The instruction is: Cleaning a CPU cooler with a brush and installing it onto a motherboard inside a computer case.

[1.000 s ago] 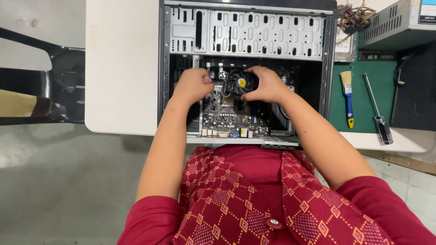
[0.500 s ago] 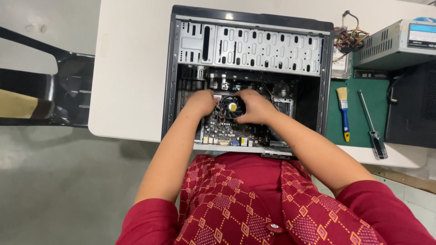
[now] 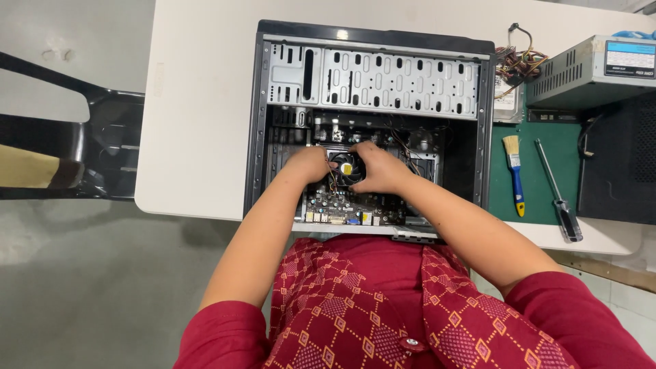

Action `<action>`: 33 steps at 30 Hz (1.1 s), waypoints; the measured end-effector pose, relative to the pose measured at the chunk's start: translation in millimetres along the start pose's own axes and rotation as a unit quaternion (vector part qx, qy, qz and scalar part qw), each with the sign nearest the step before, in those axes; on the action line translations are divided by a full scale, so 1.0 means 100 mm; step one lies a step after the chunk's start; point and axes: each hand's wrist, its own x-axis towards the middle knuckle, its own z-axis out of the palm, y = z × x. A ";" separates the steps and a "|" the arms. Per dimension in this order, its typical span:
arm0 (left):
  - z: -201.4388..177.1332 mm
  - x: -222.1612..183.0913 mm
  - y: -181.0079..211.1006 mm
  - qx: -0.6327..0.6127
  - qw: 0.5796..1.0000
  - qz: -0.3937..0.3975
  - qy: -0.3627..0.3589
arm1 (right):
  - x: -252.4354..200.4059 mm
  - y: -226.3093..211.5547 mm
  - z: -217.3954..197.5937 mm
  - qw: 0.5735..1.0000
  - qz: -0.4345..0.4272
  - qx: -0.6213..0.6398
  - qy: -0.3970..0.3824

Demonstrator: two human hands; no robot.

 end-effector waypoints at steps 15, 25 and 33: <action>0.07 0.11 -0.10 0.006 1.000 -0.025 0.016 | 0.05 0.07 0.07 1.000 0.020 0.012 -0.001; 0.07 0.09 -0.07 0.013 1.000 -0.016 -0.010 | 0.03 -0.03 0.00 0.999 0.043 0.013 -0.019; -0.04 -0.09 0.07 -0.004 0.999 -0.023 -0.025 | -0.06 -0.24 -0.16 0.997 0.049 -0.031 -0.059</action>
